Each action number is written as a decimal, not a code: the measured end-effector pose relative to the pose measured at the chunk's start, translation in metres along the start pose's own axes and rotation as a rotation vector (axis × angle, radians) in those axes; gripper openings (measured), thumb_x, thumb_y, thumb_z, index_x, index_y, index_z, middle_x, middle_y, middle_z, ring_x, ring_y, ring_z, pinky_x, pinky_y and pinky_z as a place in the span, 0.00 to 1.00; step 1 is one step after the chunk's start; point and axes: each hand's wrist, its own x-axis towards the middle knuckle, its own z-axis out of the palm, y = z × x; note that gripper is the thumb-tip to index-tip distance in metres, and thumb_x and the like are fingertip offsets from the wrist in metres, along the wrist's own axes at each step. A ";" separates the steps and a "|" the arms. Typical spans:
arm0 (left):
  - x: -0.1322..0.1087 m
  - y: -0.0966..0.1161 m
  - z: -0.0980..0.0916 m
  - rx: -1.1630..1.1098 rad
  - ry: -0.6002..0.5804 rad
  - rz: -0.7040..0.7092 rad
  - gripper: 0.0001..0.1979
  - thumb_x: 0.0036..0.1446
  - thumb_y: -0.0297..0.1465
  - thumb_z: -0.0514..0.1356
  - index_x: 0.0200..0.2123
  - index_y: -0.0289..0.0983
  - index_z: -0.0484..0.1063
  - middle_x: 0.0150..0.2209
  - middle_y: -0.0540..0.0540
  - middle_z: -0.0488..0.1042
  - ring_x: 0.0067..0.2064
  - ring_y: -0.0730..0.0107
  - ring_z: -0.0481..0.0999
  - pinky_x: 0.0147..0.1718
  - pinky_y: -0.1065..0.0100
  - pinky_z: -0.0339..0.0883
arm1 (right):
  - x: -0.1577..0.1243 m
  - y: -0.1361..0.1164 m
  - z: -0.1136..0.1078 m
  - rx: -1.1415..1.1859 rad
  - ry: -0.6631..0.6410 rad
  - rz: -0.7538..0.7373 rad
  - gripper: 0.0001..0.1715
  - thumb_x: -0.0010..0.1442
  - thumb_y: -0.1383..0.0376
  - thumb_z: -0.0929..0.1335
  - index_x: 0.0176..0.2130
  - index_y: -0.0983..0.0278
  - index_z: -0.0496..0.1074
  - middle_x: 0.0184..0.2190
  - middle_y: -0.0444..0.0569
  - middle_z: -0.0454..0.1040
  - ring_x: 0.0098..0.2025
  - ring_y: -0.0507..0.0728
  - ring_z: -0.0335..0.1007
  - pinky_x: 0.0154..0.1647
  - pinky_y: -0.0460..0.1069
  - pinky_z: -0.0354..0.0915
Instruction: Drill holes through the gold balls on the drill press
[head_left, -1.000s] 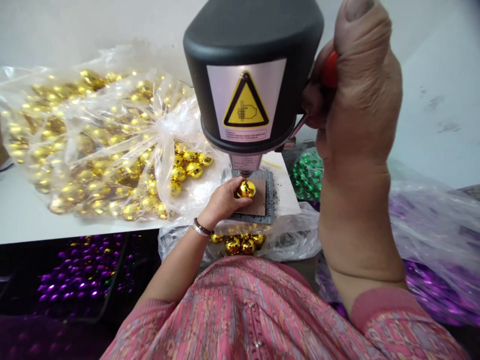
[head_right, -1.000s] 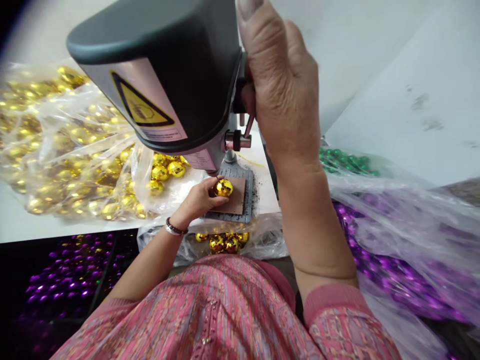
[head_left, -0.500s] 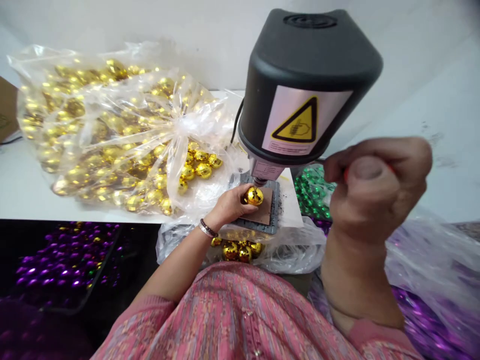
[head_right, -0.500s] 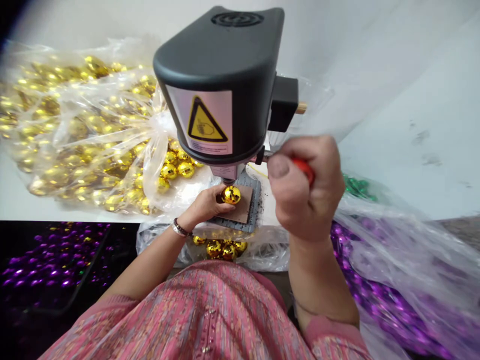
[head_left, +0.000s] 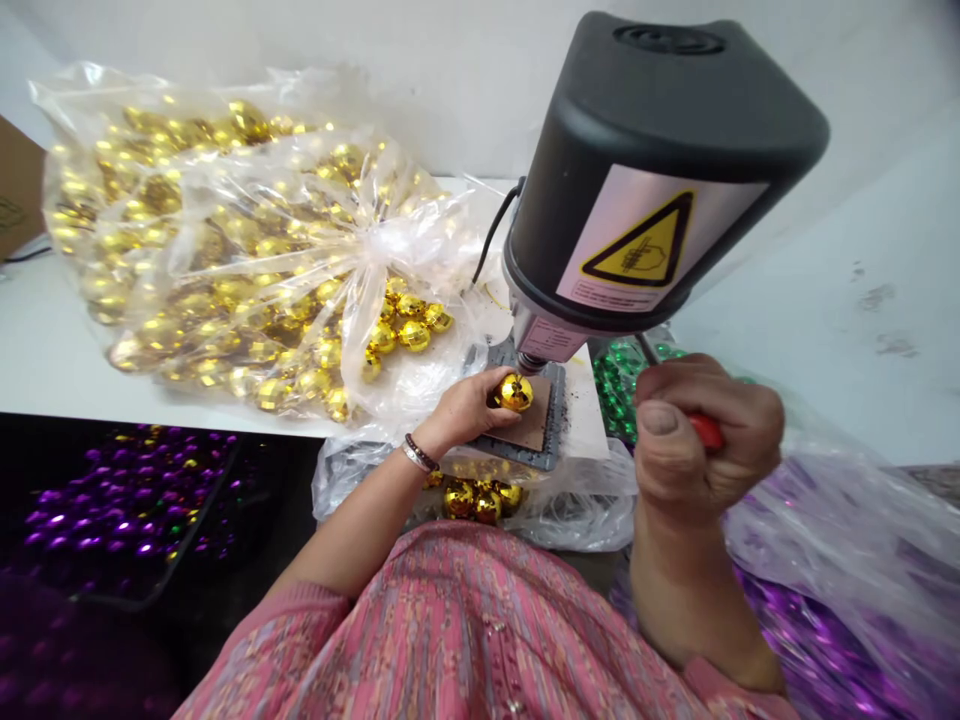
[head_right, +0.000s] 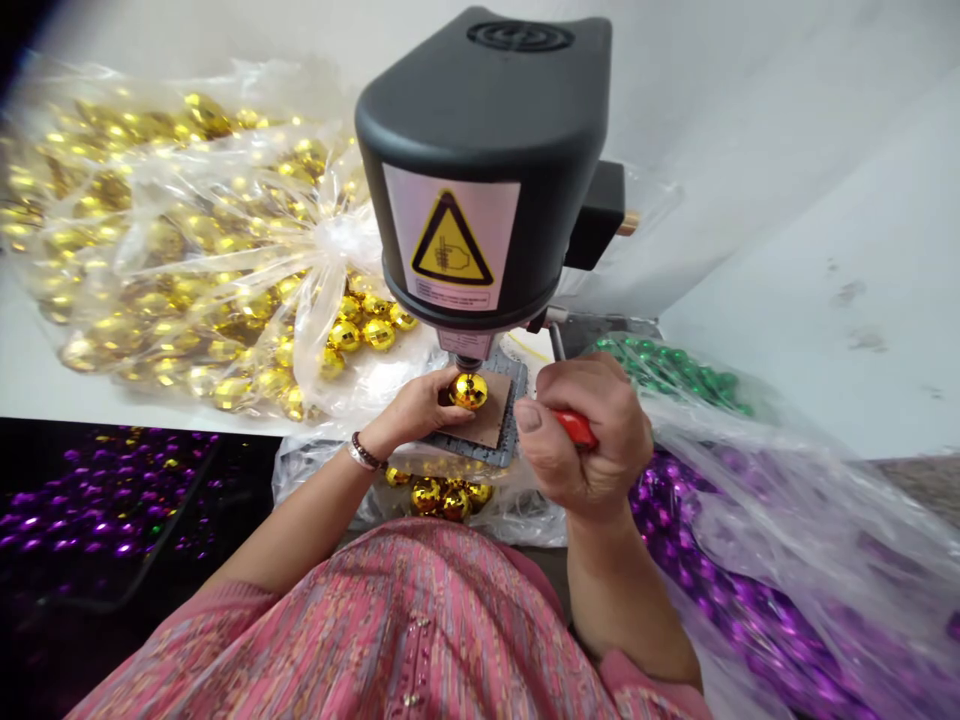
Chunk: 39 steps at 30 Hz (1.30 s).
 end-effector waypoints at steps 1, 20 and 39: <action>0.000 0.000 0.000 0.005 0.003 0.001 0.23 0.51 0.31 0.69 0.52 0.40 0.74 0.46 0.49 0.80 0.45 0.62 0.78 0.46 0.67 0.68 | -0.001 0.000 0.000 0.002 0.000 0.000 0.07 0.57 0.64 0.69 0.29 0.60 0.67 0.25 0.41 0.69 0.28 0.50 0.68 0.32 0.51 0.65; 0.000 -0.005 0.000 -0.056 -0.025 0.022 0.21 0.50 0.33 0.69 0.49 0.38 0.75 0.43 0.50 0.79 0.43 0.64 0.76 0.43 0.68 0.66 | -0.035 0.020 0.014 -0.030 0.096 -0.074 0.11 0.62 0.63 0.65 0.28 0.63 0.64 0.25 0.42 0.69 0.29 0.49 0.67 0.34 0.50 0.67; -0.062 -0.021 -0.019 -0.050 0.014 0.194 0.27 0.50 0.32 0.69 0.55 0.38 0.72 0.52 0.41 0.77 0.50 0.59 0.76 0.52 0.59 0.71 | 0.052 -0.007 0.021 0.104 0.244 0.178 0.18 0.65 0.53 0.65 0.34 0.65 0.62 0.22 0.35 0.56 0.21 0.40 0.60 0.24 0.42 0.58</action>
